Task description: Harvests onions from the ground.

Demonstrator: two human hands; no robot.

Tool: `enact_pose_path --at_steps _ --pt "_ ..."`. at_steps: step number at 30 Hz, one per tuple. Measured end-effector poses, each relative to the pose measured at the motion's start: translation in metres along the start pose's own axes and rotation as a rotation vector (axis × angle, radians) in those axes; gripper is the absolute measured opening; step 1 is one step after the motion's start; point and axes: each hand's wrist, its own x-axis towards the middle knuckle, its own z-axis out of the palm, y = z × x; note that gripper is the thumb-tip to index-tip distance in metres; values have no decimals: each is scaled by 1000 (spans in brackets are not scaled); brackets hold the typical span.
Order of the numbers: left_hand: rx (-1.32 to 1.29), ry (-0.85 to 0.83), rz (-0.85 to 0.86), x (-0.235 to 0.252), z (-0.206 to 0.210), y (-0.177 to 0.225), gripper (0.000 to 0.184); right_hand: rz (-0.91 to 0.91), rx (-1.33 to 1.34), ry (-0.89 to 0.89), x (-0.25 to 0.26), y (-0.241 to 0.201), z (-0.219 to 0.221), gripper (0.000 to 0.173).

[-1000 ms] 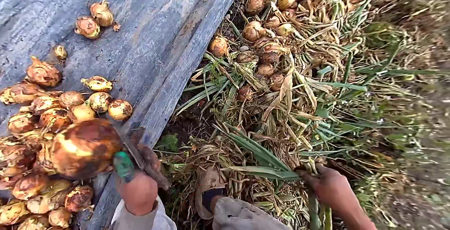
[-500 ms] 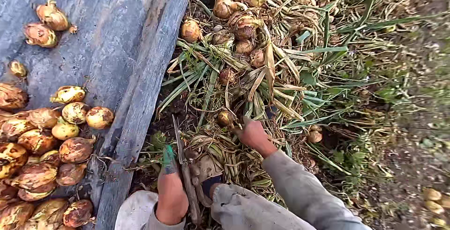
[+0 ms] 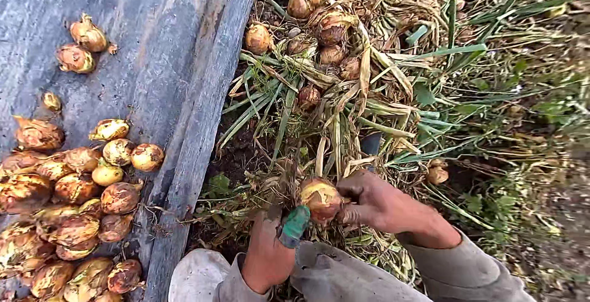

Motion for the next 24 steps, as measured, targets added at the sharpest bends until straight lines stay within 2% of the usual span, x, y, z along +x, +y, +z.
enact_pose_path --at_steps 2,3,5,8,9,11,13,14,17,20,21,22,24 --pt "-5 20 97 4 5 4 39 -43 -2 -111 -5 -8 -5 51" --pt "-29 20 122 6 4 4 37 -57 -21 -87 -6 -11 -5 50" --pt "-79 46 124 9 0 2 34 -110 -190 108 -9 -20 2 49" --pt "-131 235 111 11 0 -1 22 -190 -509 486 -8 -35 19 39" --pt "-143 290 117 11 0 -3 25 -228 -554 602 -6 -36 23 35" --pt "-105 311 151 11 2 -10 49 -332 -534 741 -3 -34 25 29" --pt "35 224 204 14 4 -19 81 -429 -561 669 2 -29 29 19" --pt "56 195 221 15 7 -23 82 -428 -596 576 4 -25 37 14" --pt "44 240 290 15 16 -37 55 -329 -703 359 14 -7 63 21" --pt "26 169 302 22 2 -49 61 -218 -782 374 17 -2 60 19" --pt "-21 120 314 23 -7 -55 61 -102 -842 374 15 -4 53 19" --pt "-121 67 307 24 -17 -58 55 91 -897 330 14 -6 43 17" --pt "-359 63 243 30 -39 -56 44 623 -897 126 21 1 6 15"
